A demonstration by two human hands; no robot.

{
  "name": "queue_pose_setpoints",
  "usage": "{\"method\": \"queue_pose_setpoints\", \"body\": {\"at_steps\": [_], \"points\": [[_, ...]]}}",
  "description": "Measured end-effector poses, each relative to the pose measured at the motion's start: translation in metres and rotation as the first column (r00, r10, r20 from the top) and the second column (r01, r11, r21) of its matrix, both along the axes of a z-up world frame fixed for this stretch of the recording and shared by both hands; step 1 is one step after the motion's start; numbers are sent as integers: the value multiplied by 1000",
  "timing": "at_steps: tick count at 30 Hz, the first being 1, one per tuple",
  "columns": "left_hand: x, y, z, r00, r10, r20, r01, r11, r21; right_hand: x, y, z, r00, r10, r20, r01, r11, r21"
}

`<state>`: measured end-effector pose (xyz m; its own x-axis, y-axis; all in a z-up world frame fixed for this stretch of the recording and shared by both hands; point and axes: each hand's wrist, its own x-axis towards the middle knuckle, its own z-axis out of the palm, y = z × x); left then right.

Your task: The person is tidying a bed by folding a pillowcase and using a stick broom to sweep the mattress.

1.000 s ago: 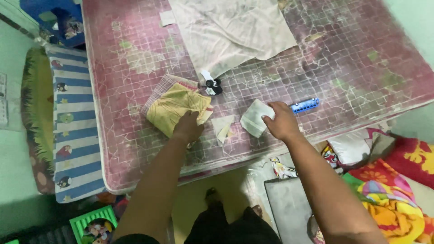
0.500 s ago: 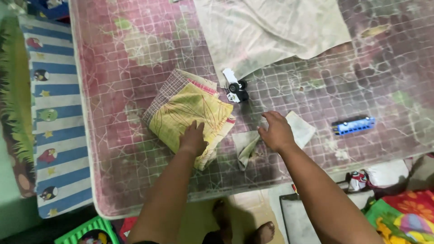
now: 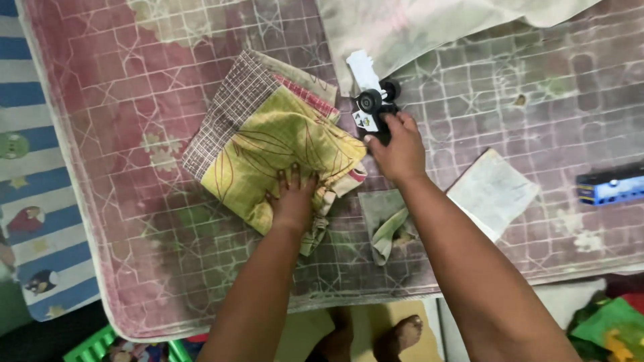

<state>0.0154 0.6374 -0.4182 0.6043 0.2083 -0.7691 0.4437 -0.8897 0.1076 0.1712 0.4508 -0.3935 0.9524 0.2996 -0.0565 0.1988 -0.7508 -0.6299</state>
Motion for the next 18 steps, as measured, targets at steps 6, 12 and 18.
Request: {"method": "queue_pose_setpoints", "body": {"at_steps": [6,12,18], "points": [[-2,-1,-4,999,-23,32,22,1000,19,-16,-10,-33,997,-60,55,55,994,92],[47,-25,81,991,53,-126,-51,999,16,-62,-59,13,973,-185,-141,201,974,108],[51,-131,-6,579,502,642,85,746,-660,-96,-106,55,993,-101,-67,115,954,276]]}}
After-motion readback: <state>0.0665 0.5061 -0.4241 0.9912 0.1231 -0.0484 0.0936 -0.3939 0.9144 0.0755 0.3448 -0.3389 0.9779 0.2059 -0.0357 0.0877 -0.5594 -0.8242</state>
